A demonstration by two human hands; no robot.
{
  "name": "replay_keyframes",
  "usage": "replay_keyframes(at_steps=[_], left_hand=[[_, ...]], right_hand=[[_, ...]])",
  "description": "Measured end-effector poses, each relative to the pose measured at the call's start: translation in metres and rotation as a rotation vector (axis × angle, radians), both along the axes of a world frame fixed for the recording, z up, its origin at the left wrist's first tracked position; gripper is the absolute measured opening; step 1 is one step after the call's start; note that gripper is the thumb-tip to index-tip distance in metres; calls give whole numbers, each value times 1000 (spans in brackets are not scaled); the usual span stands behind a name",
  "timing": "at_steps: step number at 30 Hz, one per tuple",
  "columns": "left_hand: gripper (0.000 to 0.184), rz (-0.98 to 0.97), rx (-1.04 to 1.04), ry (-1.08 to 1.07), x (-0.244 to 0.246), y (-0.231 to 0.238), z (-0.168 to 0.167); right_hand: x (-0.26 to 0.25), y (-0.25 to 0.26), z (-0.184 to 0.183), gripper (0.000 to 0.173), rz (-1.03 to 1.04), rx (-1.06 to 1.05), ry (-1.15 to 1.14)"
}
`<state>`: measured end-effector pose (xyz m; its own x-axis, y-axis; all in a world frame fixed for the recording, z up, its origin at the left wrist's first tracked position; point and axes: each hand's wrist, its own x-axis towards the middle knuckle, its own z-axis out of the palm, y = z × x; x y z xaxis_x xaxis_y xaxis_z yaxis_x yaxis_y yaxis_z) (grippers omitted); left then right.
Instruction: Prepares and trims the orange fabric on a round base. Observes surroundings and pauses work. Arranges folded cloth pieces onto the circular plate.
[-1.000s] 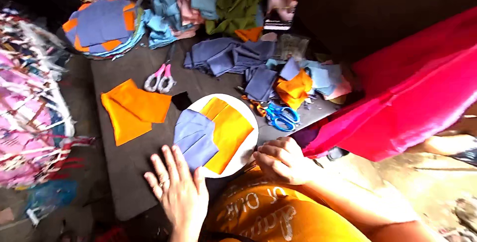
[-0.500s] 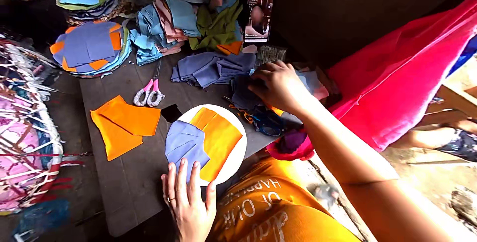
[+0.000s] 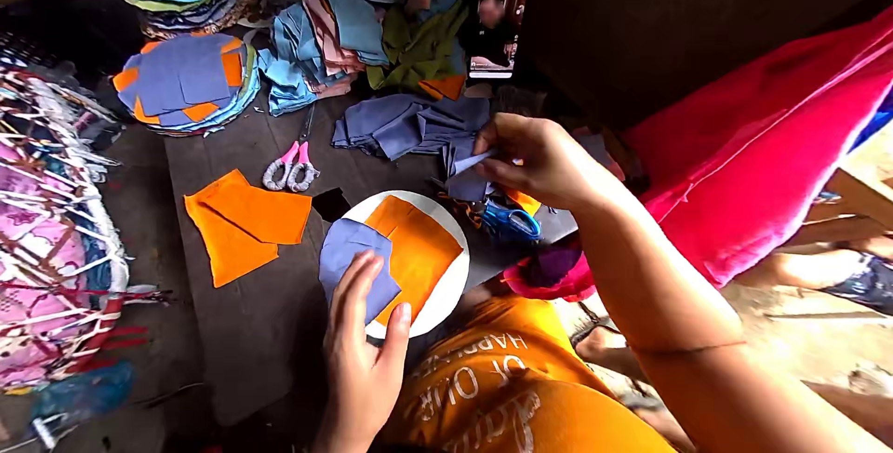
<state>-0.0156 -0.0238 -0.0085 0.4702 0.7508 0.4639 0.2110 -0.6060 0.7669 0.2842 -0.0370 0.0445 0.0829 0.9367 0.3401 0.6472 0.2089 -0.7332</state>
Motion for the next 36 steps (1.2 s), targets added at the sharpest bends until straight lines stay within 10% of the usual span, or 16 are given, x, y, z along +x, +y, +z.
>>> replay_keyframes(at_steps=[4,9,36], left_hand=[[64,-287,-573,-340,21,8,17],[41,-517,-1184,-673,34,-1,22],[46,-317,-1317,-716,21,-11,21]], right_hand=[[-36,-19,10,11,239,-77,434],[-71,-37,-3,15,225,-131,412],[-85,-52,-46,19,-3,27,388]])
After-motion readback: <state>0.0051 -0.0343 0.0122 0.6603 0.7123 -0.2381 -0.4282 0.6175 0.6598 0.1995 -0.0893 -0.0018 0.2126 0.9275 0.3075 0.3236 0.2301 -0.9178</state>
